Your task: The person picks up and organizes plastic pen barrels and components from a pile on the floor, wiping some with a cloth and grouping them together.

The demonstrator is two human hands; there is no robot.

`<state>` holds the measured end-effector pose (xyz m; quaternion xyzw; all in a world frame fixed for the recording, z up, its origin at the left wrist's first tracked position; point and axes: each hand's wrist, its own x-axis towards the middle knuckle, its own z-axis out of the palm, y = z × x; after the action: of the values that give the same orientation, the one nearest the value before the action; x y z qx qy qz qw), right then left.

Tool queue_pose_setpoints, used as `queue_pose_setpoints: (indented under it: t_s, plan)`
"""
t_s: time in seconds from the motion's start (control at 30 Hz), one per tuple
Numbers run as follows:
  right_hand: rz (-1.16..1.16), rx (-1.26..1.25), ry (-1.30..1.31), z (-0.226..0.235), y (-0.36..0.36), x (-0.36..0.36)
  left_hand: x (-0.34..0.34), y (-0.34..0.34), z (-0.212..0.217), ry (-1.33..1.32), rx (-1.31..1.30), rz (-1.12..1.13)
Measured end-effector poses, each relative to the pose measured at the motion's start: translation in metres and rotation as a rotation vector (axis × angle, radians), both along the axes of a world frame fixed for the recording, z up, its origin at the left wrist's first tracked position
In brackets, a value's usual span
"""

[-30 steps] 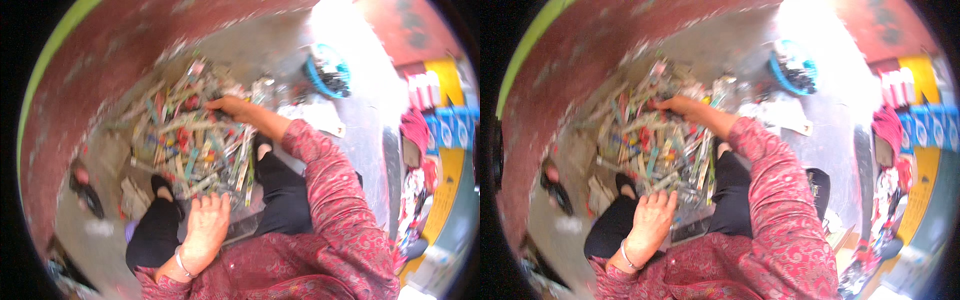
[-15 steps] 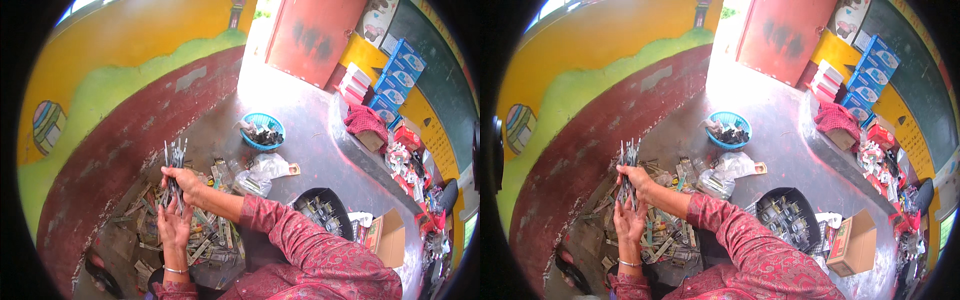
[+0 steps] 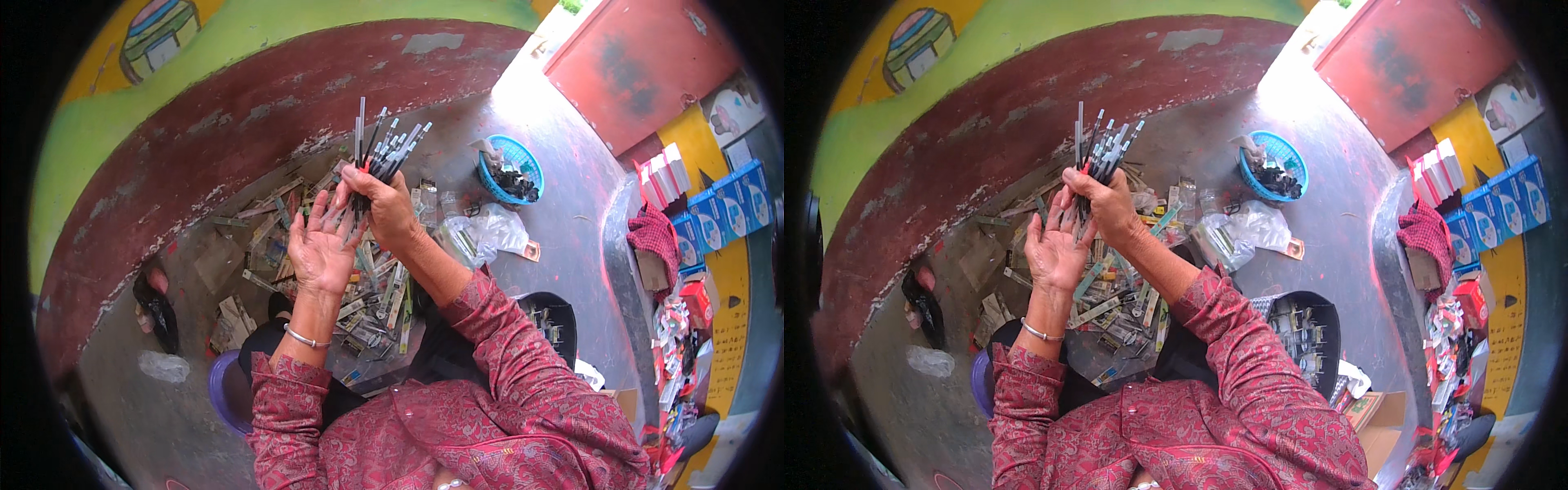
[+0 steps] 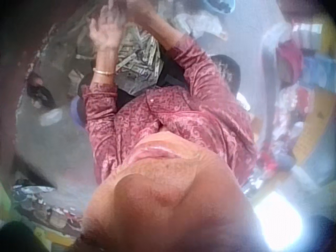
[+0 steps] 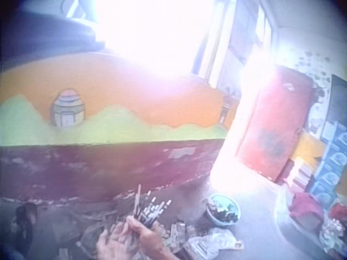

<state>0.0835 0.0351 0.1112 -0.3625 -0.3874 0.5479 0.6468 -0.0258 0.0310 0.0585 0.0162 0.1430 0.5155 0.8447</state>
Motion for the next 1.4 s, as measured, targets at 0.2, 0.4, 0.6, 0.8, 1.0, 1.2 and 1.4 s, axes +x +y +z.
queue_pose_setpoints:
  t_s: [0.2, 0.4, 0.6, 0.8, 1.0, 1.2, 1.4]
  plan:
    - [0.042, 0.090, -0.224, -0.004, 0.001, -0.004, 0.012, 0.006, 0.010, 0.049, 0.031, 0.007]
    - [0.119, 0.164, -0.207, -0.005, -0.001, -0.004, 0.011, 0.006, 0.005, -0.020, 0.058, 0.001]
    - [0.163, 0.122, -0.301, -0.009, -0.010, -0.014, 0.005, 0.002, 0.012, -0.044, -0.010, 0.067]
    - [0.148, 0.077, -0.186, -0.018, -0.008, -0.023, 0.003, 0.002, 0.005, -0.103, 0.045, 0.049]
    - [0.195, 0.025, -0.124, -0.021, -0.002, -0.016, 0.005, -0.004, 0.014, -0.010, 0.057, 0.038]
    - [0.392, -0.176, 0.192, -0.018, 0.005, 0.007, -0.014, 0.004, 0.007, -0.060, 0.141, -0.141]
    - [0.691, -0.446, 0.237, -0.027, -0.019, 0.001, -0.025, 0.016, 0.017, 0.330, 0.417, -0.286]
